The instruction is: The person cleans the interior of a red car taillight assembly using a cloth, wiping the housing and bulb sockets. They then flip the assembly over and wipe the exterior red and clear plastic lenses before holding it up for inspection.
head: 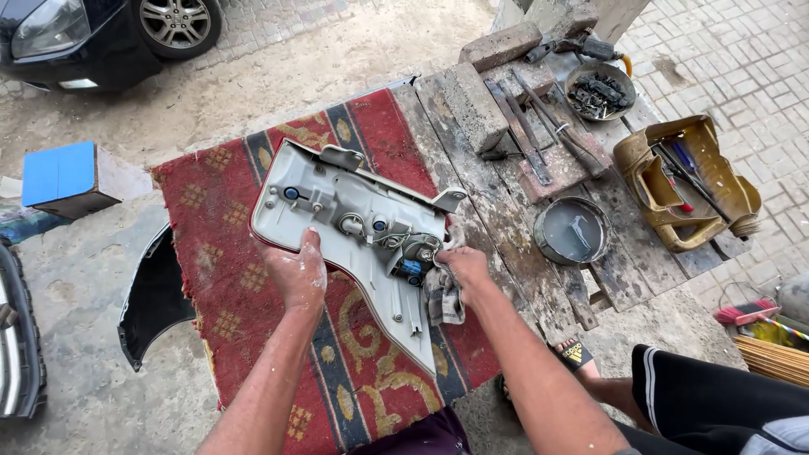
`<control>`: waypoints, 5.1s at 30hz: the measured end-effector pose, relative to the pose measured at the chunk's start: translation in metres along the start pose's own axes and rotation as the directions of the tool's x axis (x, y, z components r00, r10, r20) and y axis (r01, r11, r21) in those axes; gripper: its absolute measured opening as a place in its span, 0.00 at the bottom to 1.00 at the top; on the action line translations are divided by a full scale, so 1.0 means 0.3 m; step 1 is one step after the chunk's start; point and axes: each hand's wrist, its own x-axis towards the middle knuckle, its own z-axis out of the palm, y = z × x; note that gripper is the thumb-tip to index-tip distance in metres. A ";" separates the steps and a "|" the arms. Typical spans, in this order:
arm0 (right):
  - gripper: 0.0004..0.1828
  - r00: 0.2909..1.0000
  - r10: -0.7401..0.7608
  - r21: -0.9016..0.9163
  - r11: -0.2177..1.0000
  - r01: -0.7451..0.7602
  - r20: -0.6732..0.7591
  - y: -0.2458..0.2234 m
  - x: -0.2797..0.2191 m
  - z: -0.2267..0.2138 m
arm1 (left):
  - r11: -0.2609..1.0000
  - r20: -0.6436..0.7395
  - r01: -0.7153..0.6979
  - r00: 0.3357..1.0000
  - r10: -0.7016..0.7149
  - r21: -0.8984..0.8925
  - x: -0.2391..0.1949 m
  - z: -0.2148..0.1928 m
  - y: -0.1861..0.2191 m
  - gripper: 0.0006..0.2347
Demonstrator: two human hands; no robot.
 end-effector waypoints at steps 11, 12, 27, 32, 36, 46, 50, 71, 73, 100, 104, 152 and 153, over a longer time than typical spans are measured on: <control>0.15 0.989 -0.108 -0.143 0.982 0.122 0.102 -0.119 -0.082 -0.002 | 0.996 -0.045 -0.064 0.997 0.068 0.068 -0.003 0.040 0.139 0.26; 0.15 0.979 -0.176 -0.183 0.964 0.192 0.102 -0.111 -0.058 -0.001 | 0.992 -0.050 -0.067 0.996 0.072 0.103 -0.003 0.048 0.154 0.26; 0.06 0.862 -0.408 -0.034 0.908 0.418 -0.300 -0.065 -0.218 0.095 | 0.990 -0.033 -0.139 0.990 0.140 0.023 0.005 0.034 0.136 0.29; 0.10 0.858 -0.466 -0.086 0.885 0.458 -0.215 -0.119 -0.273 0.074 | 0.995 -0.029 -0.094 0.995 0.095 0.037 -0.017 0.014 0.126 0.28; 0.16 0.737 -0.671 -0.323 0.718 0.617 -0.082 -0.109 -0.338 0.060 | 0.995 -0.038 -0.092 0.995 0.094 0.038 -0.008 0.023 0.103 0.28; 0.17 0.794 -0.531 -0.543 0.591 0.597 0.295 -0.109 -0.209 -0.140 | 0.994 0.007 -0.104 0.995 0.104 0.039 -0.001 0.053 0.162 0.27; 0.11 0.970 -0.227 -0.462 0.853 0.241 0.088 -0.153 -0.186 -0.126 | 0.994 0.015 -0.105 0.994 0.104 0.020 0.006 0.050 0.168 0.28; 0.37 0.984 0.093 -0.023 0.996 -0.091 0.149 -0.128 -0.279 -0.145 | 0.997 -0.037 -0.042 0.999 0.040 -0.063 0.114 0.048 -0.093 0.30; 0.41 0.988 0.116 0.027 0.993 -0.119 0.098 0.003 -0.180 -0.175 | 0.998 -0.055 -0.009 0.998 0.005 -0.066 0.132 0.035 -0.227 0.30; 0.29 0.878 -0.274 -0.523 0.719 0.458 0.393 0.124 -0.248 -0.089 | 0.982 -0.247 0.116 0.957 -0.150 -0.149 0.056 -0.061 -0.172 0.24; 0.33 0.927 -0.148 -0.420 0.859 0.293 0.345 0.024 -0.268 -0.016 | 0.959 -0.134 0.188 0.966 -0.219 -0.213 0.116 -0.078 -0.200 0.30; 0.23 0.669 -0.535 -0.691 0.202 0.694 0.516 -0.196 -0.583 0.133 | 0.995 -0.053 -0.078 0.995 0.082 0.068 -0.078 0.053 0.117 0.29; 0.18 0.623 -0.577 -0.742 0.043 0.669 0.528 -0.169 -0.577 0.142 | 0.995 -0.065 -0.066 0.995 0.071 0.069 -0.073 0.069 0.083 0.30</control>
